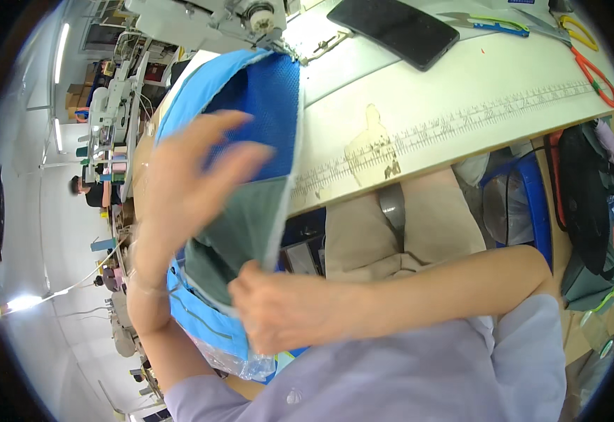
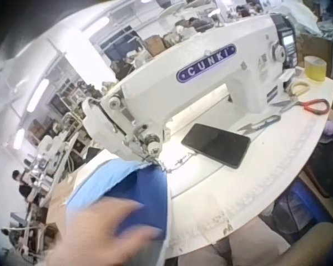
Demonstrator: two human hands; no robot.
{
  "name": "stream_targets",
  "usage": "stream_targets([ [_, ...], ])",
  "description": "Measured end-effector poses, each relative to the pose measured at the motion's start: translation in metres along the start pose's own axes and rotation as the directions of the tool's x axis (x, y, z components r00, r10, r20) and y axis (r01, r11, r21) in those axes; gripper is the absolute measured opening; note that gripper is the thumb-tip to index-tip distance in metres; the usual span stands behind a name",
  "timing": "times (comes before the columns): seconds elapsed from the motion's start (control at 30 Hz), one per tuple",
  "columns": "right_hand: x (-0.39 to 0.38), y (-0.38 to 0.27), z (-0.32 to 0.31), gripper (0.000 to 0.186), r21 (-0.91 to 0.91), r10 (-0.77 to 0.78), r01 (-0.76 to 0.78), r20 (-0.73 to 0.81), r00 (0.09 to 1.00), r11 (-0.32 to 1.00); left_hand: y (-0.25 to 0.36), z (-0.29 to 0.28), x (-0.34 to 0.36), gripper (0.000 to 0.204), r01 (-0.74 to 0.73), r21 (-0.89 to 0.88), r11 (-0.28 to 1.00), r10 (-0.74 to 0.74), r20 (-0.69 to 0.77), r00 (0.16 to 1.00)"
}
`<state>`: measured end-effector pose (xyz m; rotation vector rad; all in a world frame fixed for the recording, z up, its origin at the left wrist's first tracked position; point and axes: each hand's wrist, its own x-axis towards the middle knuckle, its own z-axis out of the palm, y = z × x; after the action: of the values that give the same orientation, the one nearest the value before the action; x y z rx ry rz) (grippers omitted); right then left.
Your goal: The person sews a blue and green fabric bag using an industrial sewing machine. They guide the bag under the needle, aligning the edges of the blue mesh and green fabric, and sew along the seams. The person repeatedly adjusts the bag's position to stitch different sections.
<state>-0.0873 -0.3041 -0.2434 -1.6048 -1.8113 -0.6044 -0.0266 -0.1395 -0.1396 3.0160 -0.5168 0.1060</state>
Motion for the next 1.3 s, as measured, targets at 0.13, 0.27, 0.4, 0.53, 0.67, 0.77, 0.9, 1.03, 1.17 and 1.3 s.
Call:
stream_targets([
  [0.13,0.015,0.02,-0.009,0.023,-0.038,0.031,-0.038,-0.172,0.985,0.999,-0.011,0.054,0.014,0.033,-0.015,0.112,0.994,-0.013,0.244,0.97],
  [0.27,-0.018,0.039,0.005,0.025,0.249,0.411,-0.332,-0.426,0.806,0.91,-0.049,0.007,0.01,0.019,0.462,-0.461,0.757,-0.315,0.362,0.877],
  [0.4,-0.031,0.061,0.023,0.029,0.254,0.597,-0.541,-0.303,0.743,0.802,-0.065,-0.014,0.016,0.021,0.482,-0.568,0.667,-0.372,0.307,0.876],
  [0.53,-0.007,0.075,0.046,0.032,0.778,0.89,-0.576,0.049,0.453,0.251,-0.063,-0.028,0.037,0.022,0.504,-0.536,0.677,-0.389,0.32,0.864],
  [0.67,0.023,0.101,0.066,0.043,0.741,0.695,-0.086,0.658,0.29,-0.666,-0.072,-0.041,0.06,0.025,0.445,-0.492,0.748,-0.321,0.318,0.892],
  [0.77,0.058,0.11,0.101,0.045,0.634,0.62,0.123,0.664,0.418,-0.763,-0.066,-0.059,0.065,0.027,0.472,-0.457,0.754,-0.359,0.314,0.879],
  [0.9,0.059,0.123,0.094,0.045,0.618,0.574,0.053,0.691,0.439,-0.784,-0.049,-0.071,0.052,0.034,0.253,-0.389,0.886,-0.245,0.069,0.967],
  [1.03,0.077,0.089,0.051,0.042,0.752,0.617,-0.004,0.544,0.569,-0.659,0.02,-0.098,-0.061,0.051,0.119,-0.192,0.974,-0.152,-0.171,0.973],
  [1.17,0.086,0.047,0.103,0.035,0.976,0.901,-0.213,0.05,0.431,0.047,0.002,-0.05,-0.103,0.061,-0.123,0.362,0.924,0.124,0.021,0.992],
  [1.3,0.053,0.042,0.013,0.03,0.741,0.498,-0.366,0.658,0.565,-0.564,-0.049,-0.063,-0.117,0.062,0.009,0.219,0.976,0.054,-0.28,0.958],
])
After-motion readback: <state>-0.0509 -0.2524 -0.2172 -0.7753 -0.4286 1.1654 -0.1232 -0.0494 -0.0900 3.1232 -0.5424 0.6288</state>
